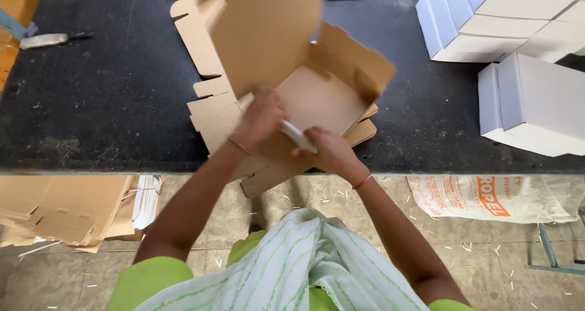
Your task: The person folds flat cardboard blanks into open boxes on a workbench, creasing the sides and locking the corners by hand. They insert white cardboard liners into the folded boxes and place plastic-wrapped square products inside, stacking finished boxes nearby.
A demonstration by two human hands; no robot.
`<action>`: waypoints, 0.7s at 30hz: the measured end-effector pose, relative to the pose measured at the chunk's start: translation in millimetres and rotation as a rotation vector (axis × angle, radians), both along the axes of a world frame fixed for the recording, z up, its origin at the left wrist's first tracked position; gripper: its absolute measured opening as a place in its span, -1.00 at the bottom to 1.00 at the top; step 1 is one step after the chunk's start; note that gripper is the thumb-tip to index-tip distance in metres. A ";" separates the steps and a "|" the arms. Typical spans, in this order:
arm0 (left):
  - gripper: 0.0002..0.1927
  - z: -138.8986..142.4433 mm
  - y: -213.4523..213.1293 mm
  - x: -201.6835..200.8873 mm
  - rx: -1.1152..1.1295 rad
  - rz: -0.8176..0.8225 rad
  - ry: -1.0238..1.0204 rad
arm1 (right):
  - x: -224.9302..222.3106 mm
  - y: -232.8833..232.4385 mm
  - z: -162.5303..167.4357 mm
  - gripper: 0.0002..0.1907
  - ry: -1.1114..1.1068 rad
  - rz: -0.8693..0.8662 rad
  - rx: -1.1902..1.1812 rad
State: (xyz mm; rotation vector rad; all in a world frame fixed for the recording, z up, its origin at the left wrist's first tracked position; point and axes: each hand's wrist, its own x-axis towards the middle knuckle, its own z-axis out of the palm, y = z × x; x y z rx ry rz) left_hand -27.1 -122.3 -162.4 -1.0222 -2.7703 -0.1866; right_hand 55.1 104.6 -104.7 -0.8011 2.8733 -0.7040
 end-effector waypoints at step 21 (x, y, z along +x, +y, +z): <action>-0.74 45.0 -36.3 70.5 0.301 0.358 0.358 | -10.0 76.0 33.6 -0.56 0.384 0.091 0.021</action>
